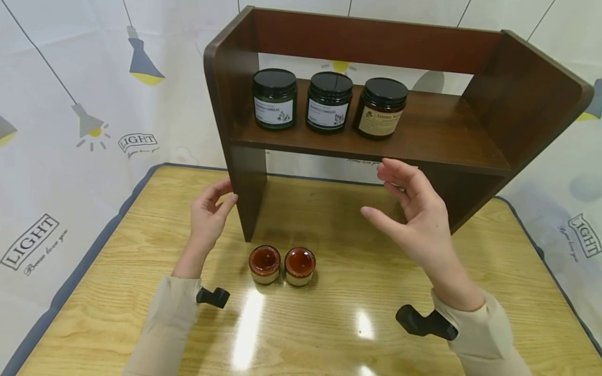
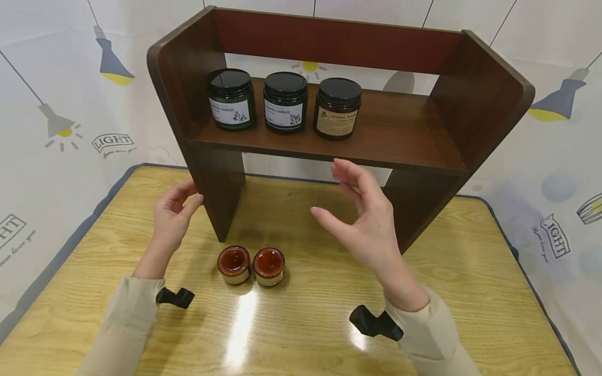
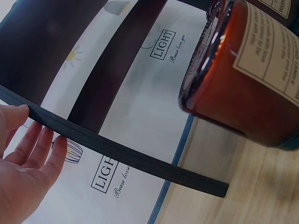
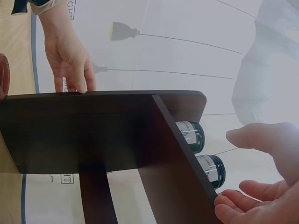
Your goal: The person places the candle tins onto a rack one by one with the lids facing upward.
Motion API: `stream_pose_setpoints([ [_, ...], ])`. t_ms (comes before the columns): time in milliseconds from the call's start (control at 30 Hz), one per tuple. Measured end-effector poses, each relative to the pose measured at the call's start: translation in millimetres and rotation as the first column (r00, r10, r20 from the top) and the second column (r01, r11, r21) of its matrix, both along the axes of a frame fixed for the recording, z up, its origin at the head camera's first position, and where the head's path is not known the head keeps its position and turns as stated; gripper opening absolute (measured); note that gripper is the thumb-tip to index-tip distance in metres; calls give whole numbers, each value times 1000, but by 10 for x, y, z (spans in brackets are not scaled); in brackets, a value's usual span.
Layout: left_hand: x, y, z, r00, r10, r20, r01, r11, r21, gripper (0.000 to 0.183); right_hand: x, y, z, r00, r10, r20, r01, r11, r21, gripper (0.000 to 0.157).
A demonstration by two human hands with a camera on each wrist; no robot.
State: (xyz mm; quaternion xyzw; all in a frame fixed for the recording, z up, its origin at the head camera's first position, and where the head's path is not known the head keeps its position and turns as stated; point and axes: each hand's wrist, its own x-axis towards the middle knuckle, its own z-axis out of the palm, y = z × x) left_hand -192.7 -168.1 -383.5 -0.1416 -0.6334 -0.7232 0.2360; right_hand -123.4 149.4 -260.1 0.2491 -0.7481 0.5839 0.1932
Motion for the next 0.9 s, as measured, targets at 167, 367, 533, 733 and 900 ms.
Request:
stream_pose_setpoints([
  [167, -7, -1, -9, 1000, -3, 1, 3, 1000, 10, 26, 8, -15, -53, 1000, -9, 9, 8, 999, 36, 67],
  [367, 6, 2, 3, 1000, -4, -2, 4, 1000, 9, 29, 11, -23, -135, 999, -3, 45, 0, 998, 66, 67],
  [533, 10, 4, 10, 1000, -5, -3, 5, 1000, 10, 30, 15, -47, -215, 997, 11, 74, -16, 998, 67, 65],
  [733, 4, 4, 16, 1000, -12, -3, 12, 1000, 18, 33, 10, -74, -331, 996, 20, 92, -27, 997, 75, 62],
  [900, 8, 2, 14, 1000, -13, -11, 14, 1000, 20, 34, 7, -108, -427, 991, 35, 127, -46, 996, 79, 64],
])
